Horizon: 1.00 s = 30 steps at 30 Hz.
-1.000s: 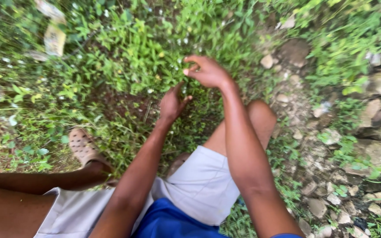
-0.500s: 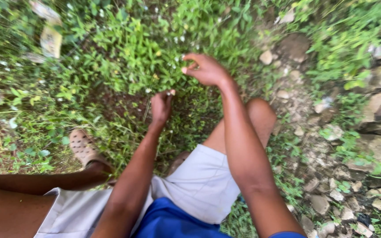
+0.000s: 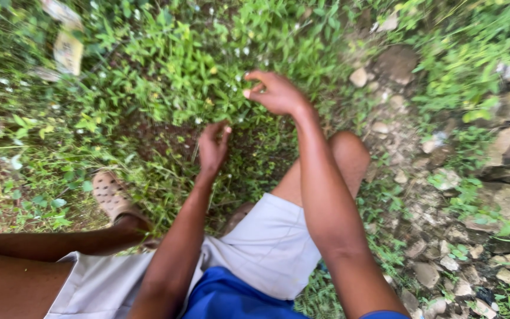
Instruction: Weeding a patch of grass by hand in an outdoor area.
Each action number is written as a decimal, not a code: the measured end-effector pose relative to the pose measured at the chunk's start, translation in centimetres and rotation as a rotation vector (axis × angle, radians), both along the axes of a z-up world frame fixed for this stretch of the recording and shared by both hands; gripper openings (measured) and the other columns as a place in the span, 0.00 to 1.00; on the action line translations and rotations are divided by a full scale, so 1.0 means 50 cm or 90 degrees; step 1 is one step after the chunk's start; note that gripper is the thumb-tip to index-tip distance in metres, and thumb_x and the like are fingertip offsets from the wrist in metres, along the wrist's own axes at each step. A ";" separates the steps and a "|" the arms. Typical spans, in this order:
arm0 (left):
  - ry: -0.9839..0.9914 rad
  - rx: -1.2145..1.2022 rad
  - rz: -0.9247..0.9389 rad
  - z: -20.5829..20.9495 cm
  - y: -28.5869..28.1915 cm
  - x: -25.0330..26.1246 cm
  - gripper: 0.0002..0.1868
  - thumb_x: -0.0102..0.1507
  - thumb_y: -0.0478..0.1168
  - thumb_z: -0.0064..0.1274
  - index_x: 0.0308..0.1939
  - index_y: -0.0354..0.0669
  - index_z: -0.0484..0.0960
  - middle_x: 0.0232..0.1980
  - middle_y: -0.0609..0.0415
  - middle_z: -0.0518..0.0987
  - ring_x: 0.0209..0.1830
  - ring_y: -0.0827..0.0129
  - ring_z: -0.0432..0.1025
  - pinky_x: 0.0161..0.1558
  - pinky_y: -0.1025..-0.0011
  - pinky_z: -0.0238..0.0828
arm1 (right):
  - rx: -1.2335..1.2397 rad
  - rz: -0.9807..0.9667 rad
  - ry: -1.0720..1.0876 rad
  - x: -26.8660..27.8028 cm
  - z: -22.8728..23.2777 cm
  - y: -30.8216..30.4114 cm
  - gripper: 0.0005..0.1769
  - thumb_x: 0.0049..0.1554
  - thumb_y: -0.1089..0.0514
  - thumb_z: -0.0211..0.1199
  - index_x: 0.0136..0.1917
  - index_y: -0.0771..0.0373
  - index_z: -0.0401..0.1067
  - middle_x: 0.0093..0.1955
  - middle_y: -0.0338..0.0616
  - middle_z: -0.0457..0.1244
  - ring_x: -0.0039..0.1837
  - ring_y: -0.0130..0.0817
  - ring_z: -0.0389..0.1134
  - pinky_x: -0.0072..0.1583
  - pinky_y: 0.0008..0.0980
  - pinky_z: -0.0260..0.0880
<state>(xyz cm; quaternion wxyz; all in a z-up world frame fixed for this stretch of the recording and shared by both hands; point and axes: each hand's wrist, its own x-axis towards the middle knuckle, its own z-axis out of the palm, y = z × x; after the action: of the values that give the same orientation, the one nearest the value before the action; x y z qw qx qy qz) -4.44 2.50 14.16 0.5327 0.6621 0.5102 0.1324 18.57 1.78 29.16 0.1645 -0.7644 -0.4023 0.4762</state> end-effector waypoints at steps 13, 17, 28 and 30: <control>0.012 0.472 -0.426 -0.067 -0.054 0.091 0.22 0.59 0.30 0.51 0.58 0.45 0.79 0.66 0.48 0.76 0.63 0.54 0.74 0.63 0.57 0.75 | 0.047 0.017 -0.012 0.012 -0.038 -0.003 0.33 0.60 0.41 0.61 0.75 0.53 0.64 0.65 0.48 0.68 0.65 0.42 0.70 0.66 0.46 0.69; 0.336 0.305 -0.544 -0.059 -0.049 0.115 0.28 0.62 0.28 0.48 0.67 0.31 0.65 0.71 0.36 0.67 0.47 0.56 0.77 0.34 0.66 0.82 | 0.041 0.021 -0.009 0.011 -0.027 -0.006 0.33 0.60 0.41 0.61 0.75 0.53 0.64 0.65 0.48 0.68 0.65 0.42 0.70 0.66 0.46 0.69; 0.544 0.312 -0.595 -0.118 -0.023 0.159 0.22 0.70 0.43 0.50 0.65 0.35 0.73 0.68 0.36 0.70 0.35 0.69 0.78 0.27 0.72 0.75 | 0.025 0.014 0.001 -0.003 0.000 -0.005 0.31 0.61 0.45 0.60 0.75 0.53 0.63 0.68 0.46 0.66 0.66 0.39 0.69 0.67 0.44 0.70; 0.576 0.394 -0.628 -0.145 -0.014 0.168 0.15 0.71 0.47 0.50 0.58 0.45 0.81 0.70 0.39 0.69 0.38 0.66 0.72 0.30 0.70 0.67 | 0.031 0.011 0.000 -0.004 0.001 -0.003 0.31 0.61 0.46 0.60 0.75 0.53 0.64 0.67 0.45 0.67 0.65 0.38 0.70 0.66 0.43 0.70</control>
<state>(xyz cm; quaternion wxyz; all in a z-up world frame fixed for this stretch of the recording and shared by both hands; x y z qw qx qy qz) 3.95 1.81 6.92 0.0563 0.9244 0.2625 -0.2708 18.39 1.61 29.19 0.1788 -0.7567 -0.4203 0.4678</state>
